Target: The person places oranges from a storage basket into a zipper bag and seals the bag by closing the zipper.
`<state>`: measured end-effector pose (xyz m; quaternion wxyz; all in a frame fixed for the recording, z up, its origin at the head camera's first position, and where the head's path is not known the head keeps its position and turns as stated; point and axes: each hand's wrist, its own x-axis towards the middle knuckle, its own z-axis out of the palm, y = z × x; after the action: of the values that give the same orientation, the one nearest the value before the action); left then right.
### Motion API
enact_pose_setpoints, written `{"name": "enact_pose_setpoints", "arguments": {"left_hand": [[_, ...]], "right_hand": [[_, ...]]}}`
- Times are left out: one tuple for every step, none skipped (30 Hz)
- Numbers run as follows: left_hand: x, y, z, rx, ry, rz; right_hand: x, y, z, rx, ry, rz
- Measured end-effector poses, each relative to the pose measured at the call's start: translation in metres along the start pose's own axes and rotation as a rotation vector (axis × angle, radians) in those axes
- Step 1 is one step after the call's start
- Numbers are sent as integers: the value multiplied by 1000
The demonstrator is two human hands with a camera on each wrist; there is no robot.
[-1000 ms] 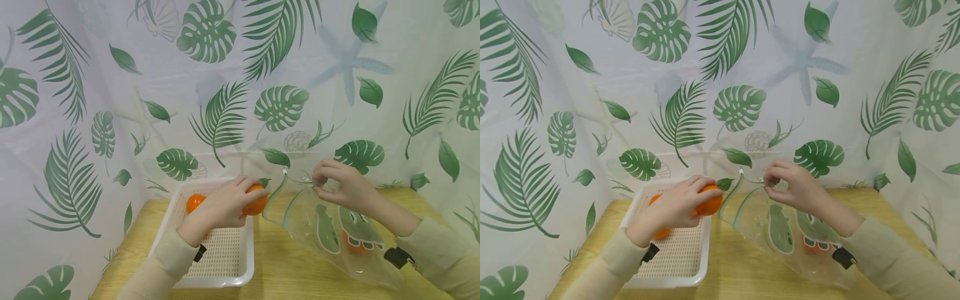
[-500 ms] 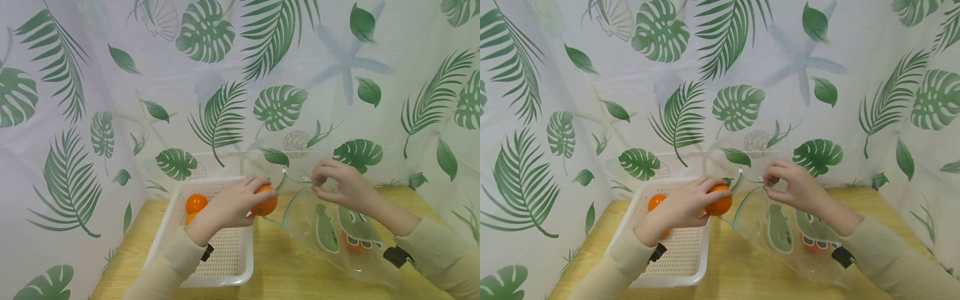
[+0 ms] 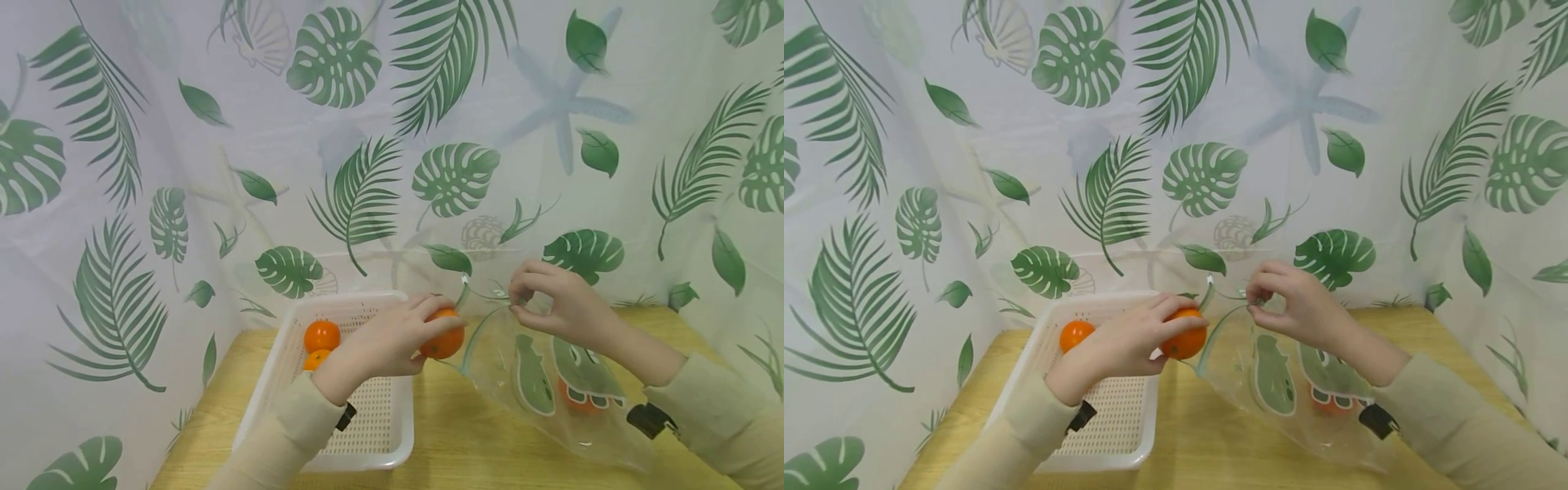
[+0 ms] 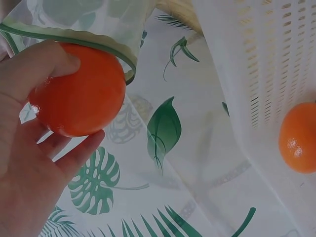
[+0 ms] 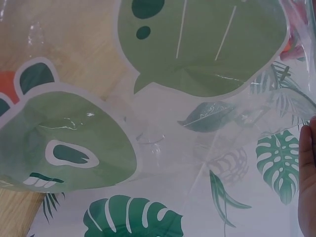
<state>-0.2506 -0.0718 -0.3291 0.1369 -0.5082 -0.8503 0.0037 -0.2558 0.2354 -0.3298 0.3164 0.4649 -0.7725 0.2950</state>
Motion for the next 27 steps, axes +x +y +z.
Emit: {"name": "enact_pose_setpoints", "arguments": {"left_hand": [[0,0,0,-13,-2,-1],[1,1,0,-23,-3,-2],[1,1,1,-36,-6,-2],[2,2,1,-47,-10,-2],[2,2,2,-63,-14,-1],[3,3,2,-74,-19,-1],[3,3,2,-84,-24,1],[4,4,2,-93,-31,-1],[5,4,2,-100,-36,0],[5,4,2,-107,-41,0],[6,5,1,-115,-45,0],[7,5,1,-120,-47,1],[7,5,1,-125,-48,3],[8,5,1,-132,-50,6],[8,5,1,-139,-51,9],[9,5,1,-148,-51,13],[9,5,1,-157,-51,19],[10,4,1,-167,-52,26],[10,4,2,-176,-55,31],[11,4,2,-185,-56,35],[11,3,3,-192,-59,38],[12,3,3,-197,-61,40],[13,3,4,-202,-64,41],[14,3,5,-206,-67,39],[14,3,5,-204,-71,34],[15,3,6,-202,-73,28],[15,4,6,-199,-76,25]], "right_hand": [[0,0,0,1,-1,1],[0,0,0,1,-1,1],[0,-1,0,-1,0,1],[0,-1,1,-3,1,1],[0,-1,1,-4,2,1],[0,-1,1,-5,3,1],[0,-1,1,-6,4,0],[0,-1,2,-6,5,-2],[1,-1,2,-5,6,-4],[1,-1,2,-5,7,-5],[1,-1,2,-5,8,-8],[1,-1,3,-4,9,-9],[1,-1,3,-2,10,-11],[1,-1,3,1,10,-13],[1,-1,3,3,9,-14],[1,-1,4,3,9,-15],[1,0,4,4,10,-17],[1,0,4,5,10,-19],[1,0,4,4,10,-21],[1,0,4,5,11,-22],[1,0,4,4,12,-25],[1,1,4,4,13,-27],[1,1,4,5,13,-30],[1,1,4,7,13,-32],[2,1,5,9,13,-34],[2,1,5,12,14,-36],[2,1,5,15,13,-38]]}}
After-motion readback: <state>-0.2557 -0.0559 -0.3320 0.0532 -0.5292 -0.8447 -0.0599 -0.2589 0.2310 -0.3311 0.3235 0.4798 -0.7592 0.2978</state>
